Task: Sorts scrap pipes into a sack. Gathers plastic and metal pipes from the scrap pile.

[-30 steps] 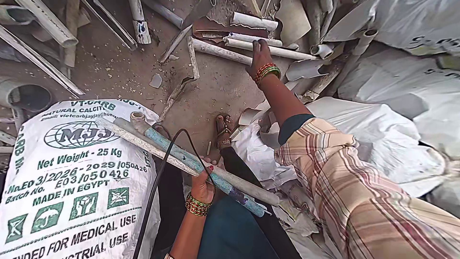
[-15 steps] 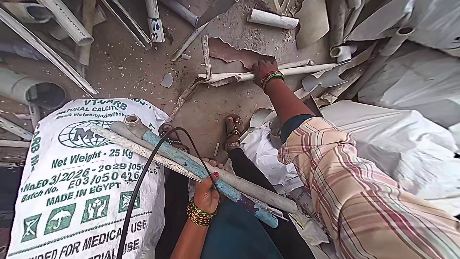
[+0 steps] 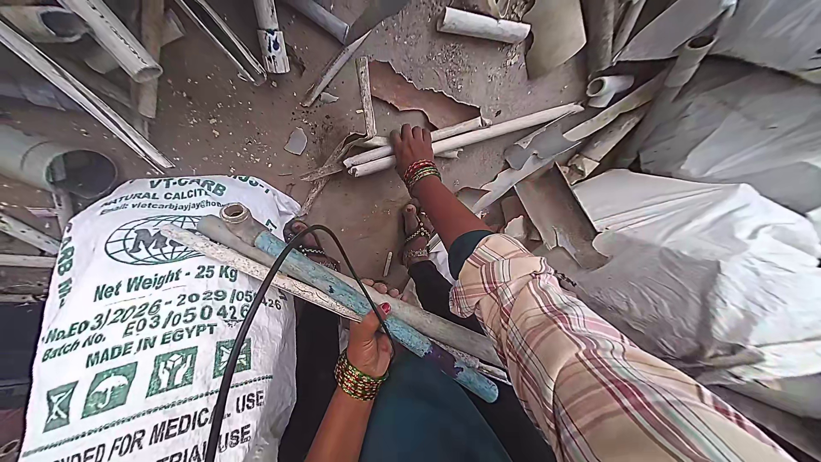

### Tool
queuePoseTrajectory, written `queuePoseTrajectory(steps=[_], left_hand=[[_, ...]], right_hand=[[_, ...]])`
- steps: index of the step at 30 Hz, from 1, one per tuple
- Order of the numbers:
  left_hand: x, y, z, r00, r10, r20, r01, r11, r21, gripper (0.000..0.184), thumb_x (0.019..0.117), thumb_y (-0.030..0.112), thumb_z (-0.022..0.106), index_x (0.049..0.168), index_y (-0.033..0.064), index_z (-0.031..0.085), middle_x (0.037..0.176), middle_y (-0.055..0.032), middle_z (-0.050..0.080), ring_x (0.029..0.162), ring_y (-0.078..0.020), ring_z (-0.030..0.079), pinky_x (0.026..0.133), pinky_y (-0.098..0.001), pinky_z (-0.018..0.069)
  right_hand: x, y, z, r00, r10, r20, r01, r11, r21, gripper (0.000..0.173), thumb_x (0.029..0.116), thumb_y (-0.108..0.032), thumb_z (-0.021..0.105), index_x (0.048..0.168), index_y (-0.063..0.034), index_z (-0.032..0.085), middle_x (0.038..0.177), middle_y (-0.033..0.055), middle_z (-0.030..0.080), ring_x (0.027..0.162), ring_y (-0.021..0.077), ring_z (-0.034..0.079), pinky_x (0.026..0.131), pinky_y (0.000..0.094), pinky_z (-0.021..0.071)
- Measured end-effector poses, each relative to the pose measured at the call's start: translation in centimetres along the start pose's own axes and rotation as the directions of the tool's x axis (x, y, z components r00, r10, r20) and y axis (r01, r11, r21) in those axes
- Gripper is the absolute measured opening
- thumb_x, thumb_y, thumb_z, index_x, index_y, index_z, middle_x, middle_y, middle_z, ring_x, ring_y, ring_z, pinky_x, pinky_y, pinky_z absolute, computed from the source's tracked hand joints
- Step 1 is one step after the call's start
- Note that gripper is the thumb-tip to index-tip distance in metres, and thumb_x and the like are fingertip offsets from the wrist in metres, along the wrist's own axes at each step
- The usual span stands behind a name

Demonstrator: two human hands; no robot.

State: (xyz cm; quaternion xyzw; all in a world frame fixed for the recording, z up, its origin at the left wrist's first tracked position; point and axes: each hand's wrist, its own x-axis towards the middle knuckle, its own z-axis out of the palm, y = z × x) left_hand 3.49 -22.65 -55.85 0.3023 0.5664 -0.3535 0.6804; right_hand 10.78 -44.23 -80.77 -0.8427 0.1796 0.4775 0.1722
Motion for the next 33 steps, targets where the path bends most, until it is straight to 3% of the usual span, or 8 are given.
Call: queuePoseTrajectory(steps=[3, 10, 13, 17, 23, 25, 29, 33], left_hand=[[0.0, -0.1, -0.2, 1.000, -0.003, 0.006, 0.003, 1.000, -0.014, 0.055, 0.0671, 0.003, 0.088, 0.114, 0.0106, 0.060, 0.100, -0.0038, 0.074, 0.094, -0.0217, 0.075, 0.089, -0.0445, 0.0622], [0.0, 0.0, -0.2, 1.000, 0.000, 0.007, 0.000, 1.000, -0.011, 0.051, 0.0695, 0.002, 0.086, 0.113, 0.0108, 0.060, 0.100, -0.0045, 0.074, 0.093, -0.0217, 0.075, 0.089, -0.0445, 0.0621], [0.0, 0.0, 0.0, 1.000, 0.001, 0.006, -0.001, 1.000, -0.014, 0.050, 0.0693, 0.001, 0.085, 0.112, 0.0109, 0.062, 0.099, -0.0050, 0.074, 0.092, -0.0221, 0.075, 0.088, -0.0447, 0.0623], [0.0, 0.1, 0.0, 1.000, 0.005, 0.020, -0.005, 1.000, 0.000, 0.049, 0.0711, 0.003, 0.084, 0.114, 0.0110, 0.062, 0.101, -0.0049, 0.074, 0.094, -0.0221, 0.075, 0.089, -0.0444, 0.0620], [0.1, 0.2, 0.1, 1.000, 0.007, 0.028, -0.007, 1.000, 0.002, 0.048, 0.0698, 0.005, 0.087, 0.111, 0.0116, 0.065, 0.101, -0.0042, 0.075, 0.094, -0.0219, 0.075, 0.090, -0.0443, 0.0620], [0.2, 0.1, 0.3, 0.999, 0.011, 0.034, -0.011, 1.000, 0.005, 0.048, 0.0695, 0.006, 0.088, 0.111, 0.0117, 0.065, 0.101, -0.0045, 0.075, 0.094, -0.0218, 0.075, 0.089, -0.0441, 0.0621], [0.3, 0.1, 0.3, 0.999, 0.012, 0.035, -0.012, 1.000, -0.008, 0.046, 0.0704, 0.006, 0.088, 0.110, 0.0116, 0.066, 0.100, -0.0048, 0.075, 0.094, -0.0218, 0.075, 0.090, -0.0445, 0.0619], [0.2, 0.0, 0.5, 1.000, 0.004, 0.004, -0.004, 1.000, -0.006, 0.047, 0.0703, 0.006, 0.087, 0.111, 0.0112, 0.065, 0.100, -0.0046, 0.075, 0.094, -0.0215, 0.075, 0.090, -0.0441, 0.0618]], right_hand=[[-0.1, 2.4, 1.2, 0.999, -0.004, 0.050, 0.008, 0.997, -0.077, 0.049, 0.0973, 0.011, 0.051, 0.145, 0.0017, 0.050, 0.133, 0.0368, 0.056, 0.124, 0.0545, 0.055, 0.105, 0.0639, 0.0399], [-2.6, 4.7, -0.6, 0.994, -0.095, -0.062, 0.088, 0.990, -0.112, 0.045, 0.0793, -0.002, 0.076, 0.121, 0.0072, 0.062, 0.123, 0.0300, 0.063, 0.122, 0.0475, 0.057, 0.102, 0.0611, 0.0407], [-1.6, 5.4, -3.0, 0.991, -0.039, -0.129, 0.033, 0.998, -0.047, 0.048, 0.0784, 0.003, 0.076, 0.125, 0.0080, 0.063, 0.134, 0.0340, 0.054, 0.133, 0.0522, 0.047, 0.104, 0.0638, 0.0416], [1.6, 6.2, -4.5, 0.994, -0.007, -0.110, 0.006, 1.000, -0.009, 0.065, 0.0751, 0.008, 0.076, 0.137, 0.0108, 0.055, 0.161, 0.0333, 0.030, 0.152, 0.0536, 0.019, 0.116, 0.0678, 0.0299], [2.1, 7.1, -4.6, 0.998, 0.008, -0.056, -0.010, 0.999, -0.039, 0.099, 0.0717, -0.001, 0.082, 0.158, -0.0050, 0.034, 0.149, 0.0348, 0.042, 0.134, 0.0545, 0.045, 0.102, 0.0685, 0.0387], [2.0, 7.3, -4.1, 1.000, -0.020, -0.016, 0.018, 0.995, -0.101, 0.090, 0.0732, -0.007, 0.084, 0.152, -0.0020, 0.042, 0.143, 0.0344, 0.048, 0.134, 0.0531, 0.046, 0.103, 0.0687, 0.0372], [0.3, 7.9, -2.7, 0.998, -0.039, 0.039, 0.045, 0.986, -0.162, 0.056, 0.0746, -0.014, 0.086, 0.122, 0.0062, 0.064, 0.136, 0.0290, 0.055, 0.128, 0.0503, 0.049, 0.096, 0.0685, 0.0391], [-1.9, 11.8, -1.9, 0.995, 0.095, 0.013, -0.093, 0.988, -0.125, 0.054, 0.0748, -0.005, 0.084, 0.123, 0.0087, 0.063, 0.138, 0.0318, 0.051, 0.132, 0.0524, 0.046, 0.097, 0.0687, 0.0418]])
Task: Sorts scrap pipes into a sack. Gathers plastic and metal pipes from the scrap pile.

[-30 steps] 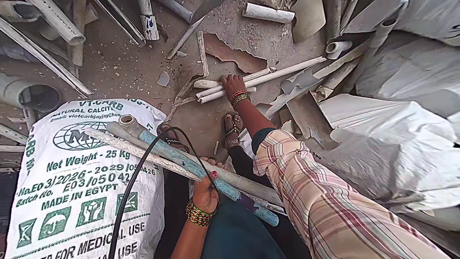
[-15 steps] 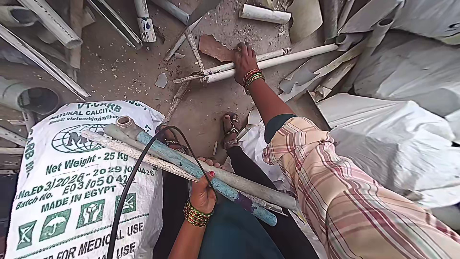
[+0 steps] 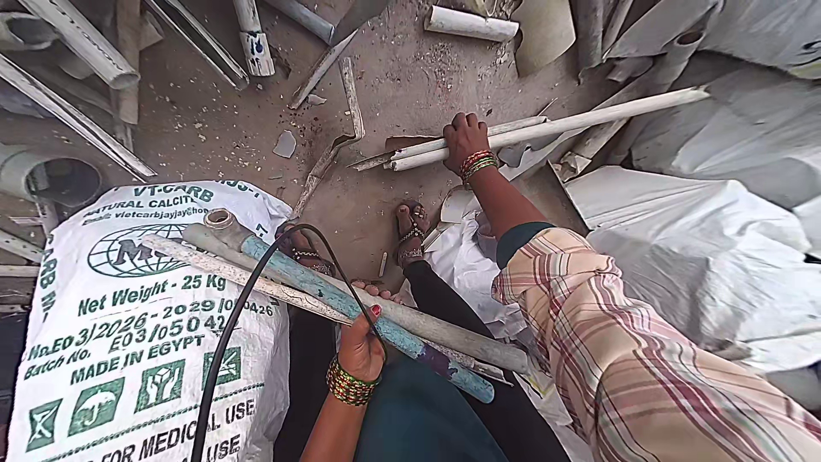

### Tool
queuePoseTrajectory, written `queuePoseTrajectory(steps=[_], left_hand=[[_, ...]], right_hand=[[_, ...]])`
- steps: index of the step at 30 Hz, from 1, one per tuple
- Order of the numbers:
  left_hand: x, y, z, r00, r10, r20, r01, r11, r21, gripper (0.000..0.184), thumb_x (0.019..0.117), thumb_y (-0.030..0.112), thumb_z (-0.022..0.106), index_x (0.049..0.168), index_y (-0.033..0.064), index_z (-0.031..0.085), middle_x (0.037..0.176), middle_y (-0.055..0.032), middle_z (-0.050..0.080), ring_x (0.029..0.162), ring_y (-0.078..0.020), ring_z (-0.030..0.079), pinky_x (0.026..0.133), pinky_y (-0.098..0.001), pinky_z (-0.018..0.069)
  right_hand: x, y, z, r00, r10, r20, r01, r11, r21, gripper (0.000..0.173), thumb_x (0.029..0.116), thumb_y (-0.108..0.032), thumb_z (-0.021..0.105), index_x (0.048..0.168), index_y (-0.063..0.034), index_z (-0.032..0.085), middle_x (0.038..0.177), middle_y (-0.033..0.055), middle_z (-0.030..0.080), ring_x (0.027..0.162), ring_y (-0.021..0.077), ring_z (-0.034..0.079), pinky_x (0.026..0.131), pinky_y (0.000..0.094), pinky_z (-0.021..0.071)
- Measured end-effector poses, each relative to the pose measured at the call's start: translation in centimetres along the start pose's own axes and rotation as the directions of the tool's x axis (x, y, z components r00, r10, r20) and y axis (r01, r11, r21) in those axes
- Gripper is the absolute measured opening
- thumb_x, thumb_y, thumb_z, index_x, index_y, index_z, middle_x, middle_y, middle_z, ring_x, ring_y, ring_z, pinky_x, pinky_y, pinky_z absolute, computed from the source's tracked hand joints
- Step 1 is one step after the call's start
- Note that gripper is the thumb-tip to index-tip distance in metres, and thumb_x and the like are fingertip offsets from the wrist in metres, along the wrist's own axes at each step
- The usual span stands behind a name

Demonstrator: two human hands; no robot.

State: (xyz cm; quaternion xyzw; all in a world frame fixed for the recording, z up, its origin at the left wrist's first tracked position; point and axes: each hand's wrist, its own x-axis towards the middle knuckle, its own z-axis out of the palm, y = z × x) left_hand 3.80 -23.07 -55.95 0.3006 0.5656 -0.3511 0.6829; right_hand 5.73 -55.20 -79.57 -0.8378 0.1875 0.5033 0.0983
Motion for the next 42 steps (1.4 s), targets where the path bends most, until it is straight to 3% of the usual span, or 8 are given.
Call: queuePoseTrajectory(steps=[9, 12, 15, 19, 22, 27, 36, 42], left_hand=[[0.1, 0.0, 0.2, 1.000, -0.001, -0.006, 0.002, 1.000, 0.025, 0.044, 0.0719, 0.007, 0.086, 0.110, 0.0122, 0.066, 0.102, -0.0050, 0.075, 0.095, -0.0222, 0.075, 0.090, -0.0442, 0.0621], [0.2, -0.1, 0.2, 1.000, 0.003, 0.000, -0.003, 1.000, 0.031, 0.044, 0.0717, 0.008, 0.087, 0.111, 0.0113, 0.067, 0.102, -0.0060, 0.075, 0.095, -0.0232, 0.075, 0.090, -0.0443, 0.0619], [0.3, 0.0, 0.2, 1.000, 0.009, 0.003, -0.009, 1.000, 0.025, 0.047, 0.0704, 0.008, 0.088, 0.112, 0.0109, 0.066, 0.102, -0.0064, 0.075, 0.096, -0.0234, 0.075, 0.090, -0.0451, 0.0618], [0.5, -0.2, 0.0, 1.000, 0.006, 0.023, -0.006, 1.000, 0.019, 0.047, 0.0707, 0.010, 0.089, 0.112, 0.0113, 0.066, 0.103, -0.0056, 0.074, 0.097, -0.0227, 0.075, 0.092, -0.0456, 0.0611], [0.5, -0.3, 0.2, 1.000, 0.004, 0.022, -0.004, 1.000, 0.012, 0.046, 0.0702, 0.009, 0.089, 0.111, 0.0113, 0.067, 0.101, -0.0064, 0.075, 0.096, -0.0229, 0.075, 0.091, -0.0459, 0.0612], [0.6, -0.4, 0.4, 1.000, 0.009, 0.015, -0.009, 0.999, 0.032, 0.047, 0.0703, 0.011, 0.090, 0.112, 0.0117, 0.067, 0.103, -0.0055, 0.075, 0.097, -0.0230, 0.075, 0.091, -0.0454, 0.0612], [0.6, -0.9, 1.0, 0.999, 0.037, -0.015, -0.036, 0.998, 0.041, 0.047, 0.0683, 0.013, 0.091, 0.109, 0.0120, 0.067, 0.098, -0.0050, 0.075, 0.093, -0.0207, 0.075, 0.089, -0.0427, 0.0622], [0.3, -2.2, 0.6, 0.999, 0.045, 0.007, -0.045, 0.998, 0.036, 0.046, 0.0687, 0.012, 0.091, 0.109, 0.0110, 0.068, 0.099, -0.0060, 0.075, 0.094, -0.0220, 0.075, 0.089, -0.0439, 0.0623]], right_hand=[[2.9, 3.6, -9.1, 0.969, 0.066, -0.237, -0.054, 0.997, 0.057, 0.071, 0.0705, -0.004, 0.084, 0.134, 0.0114, 0.056, 0.159, 0.0337, 0.031, 0.150, 0.0532, 0.025, 0.112, 0.0688, 0.0347], [5.9, 1.4, -12.1, 0.980, 0.039, -0.196, -0.032, 0.999, 0.040, 0.075, 0.0720, -0.004, 0.083, 0.140, 0.0092, 0.053, 0.165, 0.0338, 0.021, 0.153, 0.0532, 0.019, 0.114, 0.0701, 0.0304], [7.6, -0.2, -13.7, 0.998, 0.051, -0.033, -0.050, 0.999, 0.015, 0.065, 0.0850, -0.006, 0.076, 0.144, 0.0041, 0.052, 0.164, 0.0388, 0.016, 0.152, 0.0570, 0.017, 0.119, 0.0733, 0.0178], [7.4, 0.4, -13.2, 1.000, -0.021, 0.003, 0.021, 0.998, -0.063, 0.072, 0.0808, -0.021, 0.083, 0.145, -0.0056, 0.054, 0.156, 0.0404, 0.029, 0.137, 0.0607, 0.039, 0.105, 0.0754, 0.0339], [6.4, 0.9, -11.6, 0.997, -0.079, -0.005, 0.079, 0.996, -0.050, 0.068, 0.0832, -0.024, 0.082, 0.144, -0.0078, 0.057, 0.157, 0.0402, 0.026, 0.138, 0.0607, 0.037, 0.103, 0.0737, 0.0353], [6.1, -0.1, -9.6, 0.996, -0.012, -0.092, 0.021, 0.995, 0.096, 0.070, 0.0756, -0.004, 0.082, 0.142, -0.0082, 0.059, 0.160, 0.0398, 0.020, 0.138, 0.0621, 0.036, 0.101, 0.0705, 0.0430], [5.1, -0.7, -8.6, 0.996, -0.041, -0.081, 0.043, 0.999, 0.022, 0.075, 0.0755, -0.023, 0.085, 0.144, -0.0127, 0.057, 0.157, 0.0410, 0.026, 0.134, 0.0615, 0.040, 0.103, 0.0783, 0.0294], [4.7, -0.5, -6.0, 0.995, 0.041, -0.093, -0.025, 0.985, 0.173, 0.076, 0.0762, -0.018, 0.084, 0.146, -0.0124, 0.055, 0.162, 0.0350, 0.021, 0.144, 0.0553, 0.034, 0.098, 0.0644, 0.0500]])
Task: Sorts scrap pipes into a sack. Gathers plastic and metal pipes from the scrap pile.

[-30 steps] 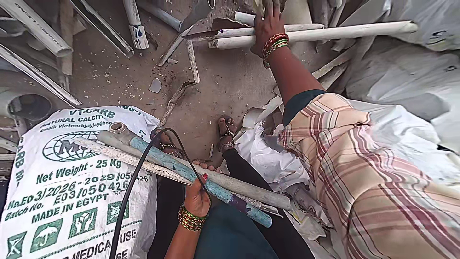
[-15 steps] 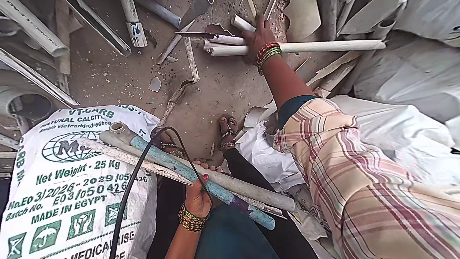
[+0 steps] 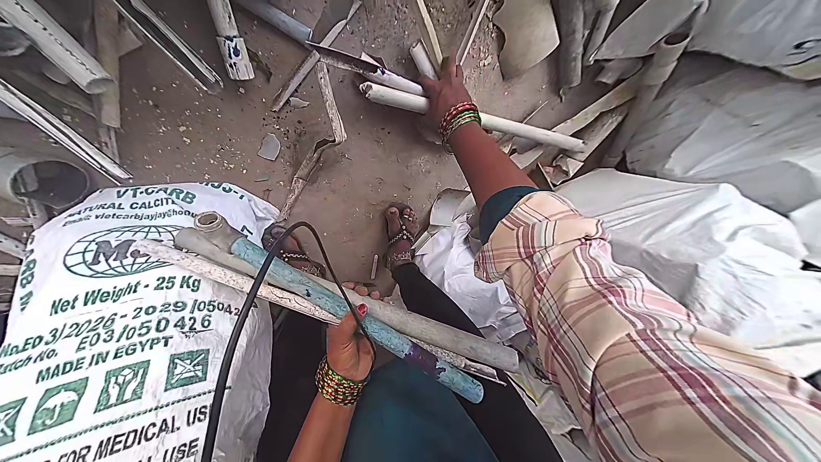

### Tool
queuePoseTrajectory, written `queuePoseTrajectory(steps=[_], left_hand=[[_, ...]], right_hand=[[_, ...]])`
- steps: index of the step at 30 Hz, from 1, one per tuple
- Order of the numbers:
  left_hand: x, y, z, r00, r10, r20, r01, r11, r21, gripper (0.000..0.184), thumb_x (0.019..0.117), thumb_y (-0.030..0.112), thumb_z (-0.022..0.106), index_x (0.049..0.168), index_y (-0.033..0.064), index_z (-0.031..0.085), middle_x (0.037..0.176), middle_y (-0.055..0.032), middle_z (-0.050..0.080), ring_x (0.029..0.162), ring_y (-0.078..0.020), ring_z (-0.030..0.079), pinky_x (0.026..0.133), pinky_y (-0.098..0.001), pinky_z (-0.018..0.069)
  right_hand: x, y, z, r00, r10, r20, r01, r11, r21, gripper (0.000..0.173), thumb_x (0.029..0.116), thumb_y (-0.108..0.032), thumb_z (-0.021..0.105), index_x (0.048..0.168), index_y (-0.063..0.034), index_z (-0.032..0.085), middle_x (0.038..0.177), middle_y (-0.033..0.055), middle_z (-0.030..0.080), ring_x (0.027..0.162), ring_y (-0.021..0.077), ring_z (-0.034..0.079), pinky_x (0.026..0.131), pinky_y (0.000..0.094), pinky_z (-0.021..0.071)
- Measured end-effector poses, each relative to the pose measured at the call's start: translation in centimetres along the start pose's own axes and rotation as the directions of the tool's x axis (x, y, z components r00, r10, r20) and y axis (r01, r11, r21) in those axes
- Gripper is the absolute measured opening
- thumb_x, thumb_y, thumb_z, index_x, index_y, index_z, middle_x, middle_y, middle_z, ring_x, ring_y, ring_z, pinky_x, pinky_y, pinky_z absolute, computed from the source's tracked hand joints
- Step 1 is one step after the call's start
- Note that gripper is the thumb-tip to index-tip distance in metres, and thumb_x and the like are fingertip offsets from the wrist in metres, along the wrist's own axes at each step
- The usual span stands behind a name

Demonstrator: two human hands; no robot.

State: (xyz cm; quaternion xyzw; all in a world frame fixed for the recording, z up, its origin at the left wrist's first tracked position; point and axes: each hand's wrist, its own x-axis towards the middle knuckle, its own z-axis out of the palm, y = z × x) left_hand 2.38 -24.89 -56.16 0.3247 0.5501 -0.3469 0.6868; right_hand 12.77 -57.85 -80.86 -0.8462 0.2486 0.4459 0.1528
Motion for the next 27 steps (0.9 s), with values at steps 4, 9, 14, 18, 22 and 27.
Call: queuePoseTrajectory(steps=[4, 9, 14, 18, 22, 27], left_hand=[[-0.1, -0.3, 0.0, 1.000, 0.000, 0.001, 0.000, 1.000, 0.006, 0.047, 0.0680, 0.013, 0.091, 0.109, 0.0118, 0.067, 0.099, -0.0054, 0.075, 0.094, -0.0217, 0.075, 0.090, -0.0439, 0.0619], [0.0, -0.8, 0.0, 1.000, 0.009, 0.022, -0.009, 1.000, 0.012, 0.045, 0.0686, 0.014, 0.091, 0.108, 0.0126, 0.069, 0.100, -0.0055, 0.076, 0.095, -0.0219, 0.075, 0.090, -0.0440, 0.0620], [-0.1, -1.2, 0.2, 1.000, 0.005, -0.011, -0.004, 0.999, 0.038, 0.044, 0.0690, 0.013, 0.090, 0.108, 0.0119, 0.069, 0.099, -0.0058, 0.076, 0.094, -0.0217, 0.075, 0.089, -0.0439, 0.0623], [-0.2, -1.6, 0.5, 1.000, 0.016, -0.025, -0.014, 0.998, 0.069, 0.043, 0.0691, 0.015, 0.090, 0.105, 0.0114, 0.068, 0.096, -0.0053, 0.075, 0.091, -0.0213, 0.075, 0.088, -0.0430, 0.0626], [-0.2, -1.4, 0.9, 0.999, 0.012, -0.034, -0.009, 0.996, 0.085, 0.033, 0.0740, 0.011, 0.083, 0.104, 0.0109, 0.067, 0.094, -0.0063, 0.075, 0.089, -0.0210, 0.075, 0.087, -0.0427, 0.0626], [-1.2, -1.0, 1.1, 0.998, 0.045, -0.050, -0.039, 0.992, 0.122, 0.022, 0.0818, 0.008, 0.069, 0.103, 0.0124, 0.066, 0.093, -0.0041, 0.075, 0.088, -0.0191, 0.075, 0.085, -0.0402, 0.0630]], right_hand=[[-0.2, -0.6, 0.4, 1.000, -0.019, -0.017, 0.017, 0.997, -0.081, 0.059, 0.0814, -0.009, 0.078, 0.138, -0.0075, 0.062, 0.163, 0.0327, 0.025, 0.151, 0.0524, 0.024, 0.106, 0.0748, 0.0325], [-0.6, -1.2, 1.5, 0.997, 0.017, -0.076, -0.020, 0.999, -0.036, 0.049, 0.0826, -0.003, 0.074, 0.131, -0.0022, 0.066, 0.162, 0.0318, 0.028, 0.152, 0.0509, 0.023, 0.113, 0.0785, 0.0180], [-1.4, -1.3, 2.4, 0.993, 0.056, -0.100, -0.055, 0.998, 0.011, 0.060, 0.0748, -0.009, 0.081, 0.131, 0.0029, 0.064, 0.160, 0.0320, 0.031, 0.145, 0.0493, 0.035, 0.105, 0.0669, 0.0366], [-2.1, -0.2, 1.8, 0.996, 0.044, -0.083, -0.043, 0.999, 0.012, 0.062, 0.0723, -0.011, 0.084, 0.128, 0.0051, 0.064, 0.159, 0.0311, 0.033, 0.142, 0.0487, 0.039, 0.098, 0.0567, 0.0497], [-3.8, 0.5, 1.0, 0.997, 0.017, -0.073, -0.016, 1.000, 0.024, 0.060, 0.0738, -0.018, 0.084, 0.125, 0.0067, 0.064, 0.155, 0.0320, 0.035, 0.141, 0.0489, 0.039, 0.097, 0.0572, 0.0500], [-10.6, 1.0, 0.8, 1.000, 0.001, -0.020, 0.001, 0.995, 0.105, 0.061, 0.0764, -0.029, 0.084, 0.124, 0.0044, 0.067, 0.153, 0.0337, 0.038, 0.140, 0.0497, 0.041, 0.100, 0.0568, 0.0483]])
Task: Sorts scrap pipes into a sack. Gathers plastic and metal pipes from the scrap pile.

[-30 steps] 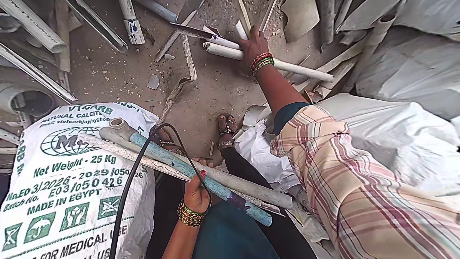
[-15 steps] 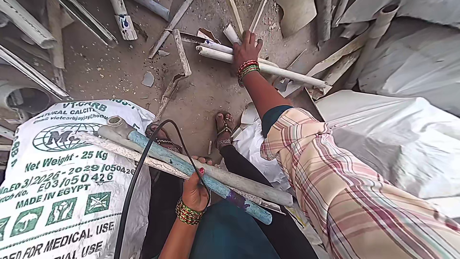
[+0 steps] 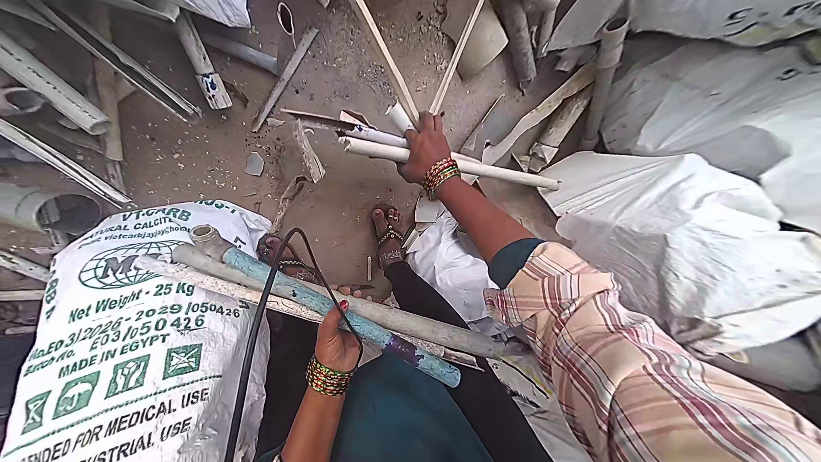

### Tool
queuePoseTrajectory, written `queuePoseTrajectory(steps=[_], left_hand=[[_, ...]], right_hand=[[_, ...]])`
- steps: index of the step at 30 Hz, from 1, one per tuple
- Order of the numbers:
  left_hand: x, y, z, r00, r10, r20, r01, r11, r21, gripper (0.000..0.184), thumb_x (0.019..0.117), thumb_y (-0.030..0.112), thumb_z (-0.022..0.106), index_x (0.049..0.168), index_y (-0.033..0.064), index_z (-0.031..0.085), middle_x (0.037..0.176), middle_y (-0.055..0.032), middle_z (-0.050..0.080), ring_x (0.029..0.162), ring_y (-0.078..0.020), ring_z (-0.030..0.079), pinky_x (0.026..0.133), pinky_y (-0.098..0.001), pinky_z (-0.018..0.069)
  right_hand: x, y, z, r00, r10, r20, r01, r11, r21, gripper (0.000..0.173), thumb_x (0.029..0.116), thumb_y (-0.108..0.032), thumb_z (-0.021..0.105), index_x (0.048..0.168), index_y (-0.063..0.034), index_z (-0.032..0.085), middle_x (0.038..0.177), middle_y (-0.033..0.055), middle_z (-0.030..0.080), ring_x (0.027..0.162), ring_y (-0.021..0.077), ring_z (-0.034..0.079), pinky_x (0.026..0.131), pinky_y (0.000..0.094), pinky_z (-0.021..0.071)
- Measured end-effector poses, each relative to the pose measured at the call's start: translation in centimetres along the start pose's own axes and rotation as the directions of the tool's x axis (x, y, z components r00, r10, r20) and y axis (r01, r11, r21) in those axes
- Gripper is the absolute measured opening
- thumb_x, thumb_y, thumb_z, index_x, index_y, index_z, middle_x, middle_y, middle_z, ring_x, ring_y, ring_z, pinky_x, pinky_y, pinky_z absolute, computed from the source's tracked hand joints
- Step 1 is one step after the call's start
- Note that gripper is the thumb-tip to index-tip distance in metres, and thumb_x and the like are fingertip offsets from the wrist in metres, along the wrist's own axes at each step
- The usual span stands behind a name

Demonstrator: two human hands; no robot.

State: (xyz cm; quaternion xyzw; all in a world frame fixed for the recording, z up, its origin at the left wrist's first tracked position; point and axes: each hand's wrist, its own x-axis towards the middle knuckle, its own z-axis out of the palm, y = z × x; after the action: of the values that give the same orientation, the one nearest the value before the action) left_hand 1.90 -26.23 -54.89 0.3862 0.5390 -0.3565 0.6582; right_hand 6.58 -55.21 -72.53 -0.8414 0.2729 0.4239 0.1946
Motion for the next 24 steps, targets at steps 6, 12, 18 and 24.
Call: queuePoseTrajectory(steps=[6, 12, 18, 24], left_hand=[[-2.2, 2.2, 0.7, 0.993, 0.114, 0.033, -0.115, 0.993, 0.036, 0.020, 0.0889, 0.004, 0.056, 0.104, 0.0151, 0.064, 0.092, -0.0004, 0.075, 0.086, -0.0159, 0.075, 0.081, -0.0373, 0.0635], [-8.8, 3.5, 2.5, 0.977, 0.211, 0.033, -0.214, 0.964, 0.161, 0.027, 0.0919, -0.003, 0.045, 0.112, 0.0100, 0.059, 0.095, -0.0004, 0.075, 0.088, -0.0137, 0.074, 0.080, -0.0327, 0.0627], [-15.7, 5.7, 4.4, 0.932, 0.350, 0.092, -0.361, 0.892, 0.272, 0.034, 0.0853, -0.004, 0.050, 0.118, 0.0059, 0.051, 0.095, -0.0008, 0.069, 0.084, -0.0098, 0.070, 0.076, -0.0288, 0.0609], [-21.7, 9.1, 5.9, 0.869, 0.458, 0.188, -0.492, 0.839, 0.233, 0.033, 0.0858, 0.002, 0.054, 0.118, 0.0096, 0.051, 0.091, 0.0041, 0.071, 0.081, -0.0078, 0.071, 0.075, -0.0281, 0.0617]], right_hand=[[-9.7, -0.4, -2.9, 0.998, -0.043, 0.044, 0.037, 0.991, 0.127, 0.058, 0.0733, -0.028, 0.087, 0.118, 0.0033, 0.069, 0.142, 0.0352, 0.048, 0.134, 0.0499, 0.046, 0.105, 0.0576, 0.0444], [-16.8, -0.7, -10.1, 0.998, -0.054, -0.041, 0.063, 0.957, 0.284, 0.061, 0.0775, -0.016, 0.087, 0.123, 0.0137, 0.061, 0.127, 0.0321, 0.060, 0.124, 0.0458, 0.057, 0.108, 0.0544, 0.0438], [-22.7, -0.4, -16.2, 0.997, -0.035, -0.068, 0.058, 0.923, 0.380, 0.052, 0.0811, -0.019, 0.085, 0.118, 0.0101, 0.063, 0.123, 0.0287, 0.062, 0.121, 0.0425, 0.059, 0.104, 0.0557, 0.0468], [-31.0, -0.3, -21.3, 0.998, -0.017, -0.053, 0.039, 0.895, 0.444, 0.053, 0.0827, -0.021, 0.079, 0.122, 0.0104, 0.060, 0.123, 0.0286, 0.062, 0.119, 0.0402, 0.060, 0.104, 0.0539, 0.0456]])
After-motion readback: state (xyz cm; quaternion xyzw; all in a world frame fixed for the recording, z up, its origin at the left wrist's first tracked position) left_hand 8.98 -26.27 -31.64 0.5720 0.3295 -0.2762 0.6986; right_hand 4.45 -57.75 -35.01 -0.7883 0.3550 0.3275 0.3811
